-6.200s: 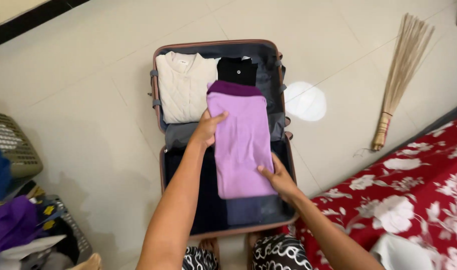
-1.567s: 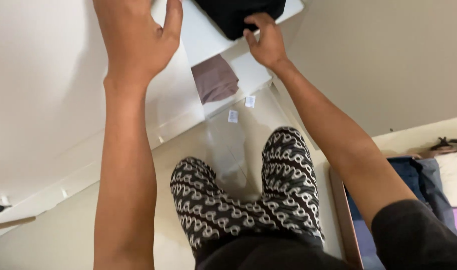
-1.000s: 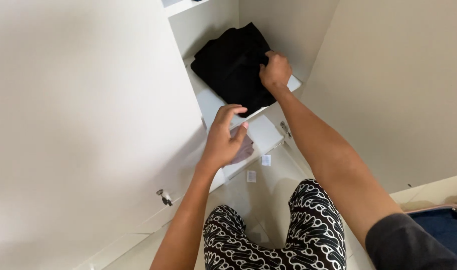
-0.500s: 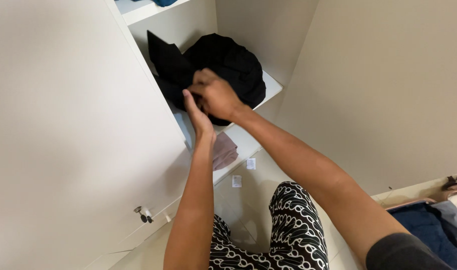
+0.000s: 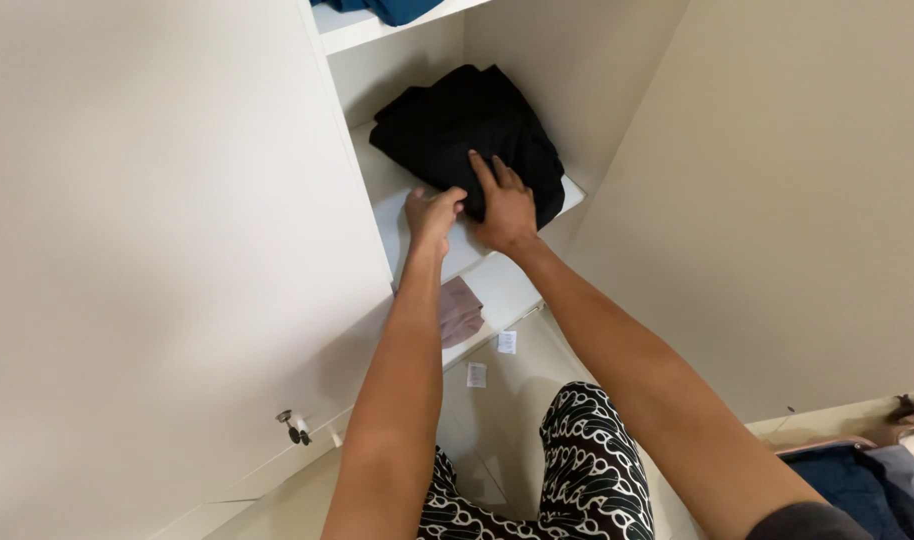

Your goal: The person retrieves folded clothes from a wardrobe and places them into a suitcase on the floor. They secure the clothes with the interior straps, zip up the internal compartment and the main suitcase, then extend the handle and roll the suitcase to the wall.

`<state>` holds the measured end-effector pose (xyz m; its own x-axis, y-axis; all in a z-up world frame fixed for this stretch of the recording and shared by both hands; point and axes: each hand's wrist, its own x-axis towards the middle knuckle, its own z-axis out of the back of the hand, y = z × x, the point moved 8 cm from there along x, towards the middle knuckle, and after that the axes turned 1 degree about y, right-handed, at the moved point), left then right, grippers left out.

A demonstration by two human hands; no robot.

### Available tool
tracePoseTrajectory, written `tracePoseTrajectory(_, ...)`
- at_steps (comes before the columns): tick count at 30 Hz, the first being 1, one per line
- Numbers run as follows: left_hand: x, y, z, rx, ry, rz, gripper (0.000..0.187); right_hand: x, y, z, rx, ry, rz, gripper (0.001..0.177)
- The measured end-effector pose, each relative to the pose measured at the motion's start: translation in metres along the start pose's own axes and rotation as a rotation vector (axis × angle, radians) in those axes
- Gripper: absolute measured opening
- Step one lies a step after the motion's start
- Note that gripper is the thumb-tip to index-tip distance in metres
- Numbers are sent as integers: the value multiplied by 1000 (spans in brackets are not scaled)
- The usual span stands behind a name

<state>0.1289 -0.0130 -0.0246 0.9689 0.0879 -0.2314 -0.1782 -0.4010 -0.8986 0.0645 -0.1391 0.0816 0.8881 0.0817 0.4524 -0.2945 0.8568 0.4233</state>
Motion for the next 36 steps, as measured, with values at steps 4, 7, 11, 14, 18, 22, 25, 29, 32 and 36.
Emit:
tracePoseTrajectory(4,-29,-54,-34,74,244,-256,65,35,-79,23,165,-225,-96,51)
tracePoseTrajectory(7,-50,-62,-31,95,174,-325,50,72,-116,72,487,-165,-184,35)
tracePoseTrajectory(11,-74,-37,-23,-21,104,-280,38,74,-114,155,918,-20,-424,42)
tracePoseTrajectory(14,-106,-37,-21,-19,60,-371,31,60,-74,185,1026,40,-277,39)
tracePoseTrajectory(18,-173,-40,-4,36,-165,-410,36,25,-25,217,643,-26,-125,37)
tracePoseTrajectory(22,-206,-23,-32,-478,201,-85,52,-91,62,217,-17,-269,261,52)
tracePoseTrajectory(25,-227,-15,-40,-817,422,87,54,-192,117,156,-205,107,356,73)
tracePoseTrajectory(29,-288,13,-24,-912,652,153,56,-245,108,161,121,327,190,88)
tracePoseTrajectory(32,-319,40,-21,-920,725,221,58,-261,60,173,124,124,-154,76)
tracePoseTrajectory(36,-346,73,-40,-891,813,341,61,-295,10,193,-144,-186,-311,109)
